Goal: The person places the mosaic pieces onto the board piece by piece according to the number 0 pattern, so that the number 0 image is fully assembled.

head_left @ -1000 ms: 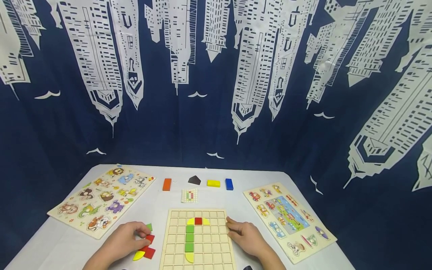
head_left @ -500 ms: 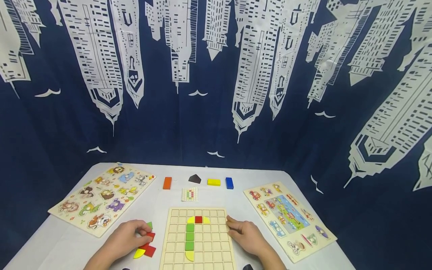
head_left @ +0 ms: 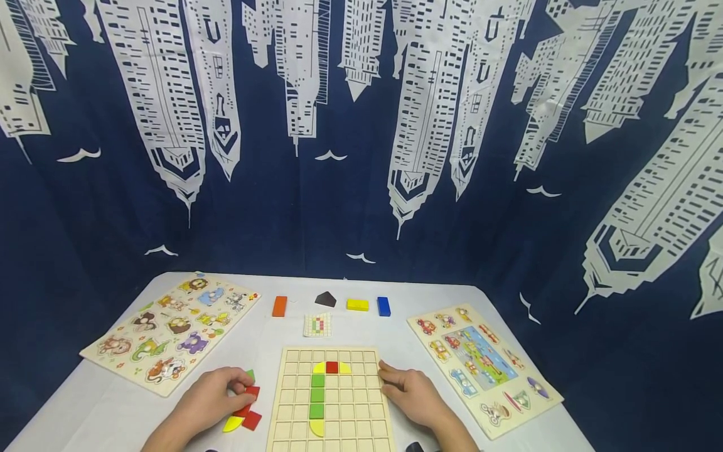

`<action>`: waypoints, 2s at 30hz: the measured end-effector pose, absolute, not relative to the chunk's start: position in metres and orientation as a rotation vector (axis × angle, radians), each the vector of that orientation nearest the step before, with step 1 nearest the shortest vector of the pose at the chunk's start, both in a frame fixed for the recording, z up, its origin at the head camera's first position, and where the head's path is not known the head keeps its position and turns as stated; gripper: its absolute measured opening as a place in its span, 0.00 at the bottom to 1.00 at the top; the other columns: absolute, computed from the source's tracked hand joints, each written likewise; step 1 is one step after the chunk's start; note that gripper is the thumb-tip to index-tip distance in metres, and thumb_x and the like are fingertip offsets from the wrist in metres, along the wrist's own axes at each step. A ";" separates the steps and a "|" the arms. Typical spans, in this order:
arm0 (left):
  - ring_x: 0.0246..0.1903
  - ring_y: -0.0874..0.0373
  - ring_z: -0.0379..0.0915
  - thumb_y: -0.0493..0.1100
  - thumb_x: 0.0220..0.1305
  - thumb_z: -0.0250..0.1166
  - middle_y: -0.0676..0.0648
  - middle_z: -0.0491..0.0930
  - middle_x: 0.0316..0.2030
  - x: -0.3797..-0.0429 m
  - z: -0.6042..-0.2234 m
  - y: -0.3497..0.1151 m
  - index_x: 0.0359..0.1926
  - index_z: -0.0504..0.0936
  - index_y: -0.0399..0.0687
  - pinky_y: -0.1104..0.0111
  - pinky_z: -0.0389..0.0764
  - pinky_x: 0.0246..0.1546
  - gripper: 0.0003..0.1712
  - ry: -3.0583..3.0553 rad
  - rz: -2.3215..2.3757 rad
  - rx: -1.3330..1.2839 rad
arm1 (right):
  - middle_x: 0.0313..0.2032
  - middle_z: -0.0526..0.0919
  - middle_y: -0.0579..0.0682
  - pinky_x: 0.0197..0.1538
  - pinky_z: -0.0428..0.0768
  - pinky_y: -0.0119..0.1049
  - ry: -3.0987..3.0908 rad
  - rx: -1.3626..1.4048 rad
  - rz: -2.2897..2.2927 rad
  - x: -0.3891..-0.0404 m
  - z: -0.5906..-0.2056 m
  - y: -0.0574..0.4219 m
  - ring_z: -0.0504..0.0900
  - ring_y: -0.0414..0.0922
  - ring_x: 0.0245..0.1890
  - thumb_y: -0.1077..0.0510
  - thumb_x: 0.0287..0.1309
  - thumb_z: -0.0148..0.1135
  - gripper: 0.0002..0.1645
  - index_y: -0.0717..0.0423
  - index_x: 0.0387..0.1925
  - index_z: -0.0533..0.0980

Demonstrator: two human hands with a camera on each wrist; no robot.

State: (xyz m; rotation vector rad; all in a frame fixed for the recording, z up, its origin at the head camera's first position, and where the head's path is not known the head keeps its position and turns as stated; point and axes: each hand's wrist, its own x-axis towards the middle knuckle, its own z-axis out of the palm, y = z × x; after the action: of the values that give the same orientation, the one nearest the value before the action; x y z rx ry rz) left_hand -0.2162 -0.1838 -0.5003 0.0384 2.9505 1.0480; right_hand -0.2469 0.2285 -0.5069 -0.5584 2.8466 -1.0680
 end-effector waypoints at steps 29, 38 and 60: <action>0.36 0.59 0.76 0.45 0.55 0.78 0.51 0.86 0.45 -0.225 -0.501 -0.197 0.49 0.87 0.53 0.62 0.77 0.37 0.19 3.120 1.023 -0.048 | 0.68 0.76 0.47 0.69 0.69 0.58 2.847 -0.576 -1.079 -0.245 -0.504 0.228 0.74 0.54 0.69 0.50 0.68 0.64 0.24 0.55 0.61 0.81; 0.33 0.60 0.74 0.45 0.53 0.80 0.51 0.87 0.44 -0.226 -0.506 -0.194 0.47 0.89 0.55 0.65 0.74 0.35 0.18 3.122 1.028 -0.040 | 0.68 0.76 0.48 0.70 0.69 0.58 2.837 -0.579 -1.084 -0.245 -0.503 0.228 0.74 0.54 0.70 0.50 0.69 0.64 0.24 0.56 0.61 0.80; 0.16 0.67 0.65 0.51 0.56 0.79 0.63 0.80 0.33 -0.197 -0.499 -0.118 0.42 0.88 0.64 0.71 0.68 0.17 0.13 2.948 1.345 0.364 | 0.68 0.76 0.48 0.69 0.69 0.59 2.837 -0.571 -1.071 -0.245 -0.504 0.229 0.74 0.55 0.70 0.52 0.67 0.65 0.23 0.56 0.61 0.81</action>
State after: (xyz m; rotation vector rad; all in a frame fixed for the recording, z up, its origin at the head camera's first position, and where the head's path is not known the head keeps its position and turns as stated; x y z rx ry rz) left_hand -0.1973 -0.1184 -0.4989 0.3643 2.9479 1.3446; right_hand -0.2449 0.2286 -0.5035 -0.5706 2.8367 -1.0706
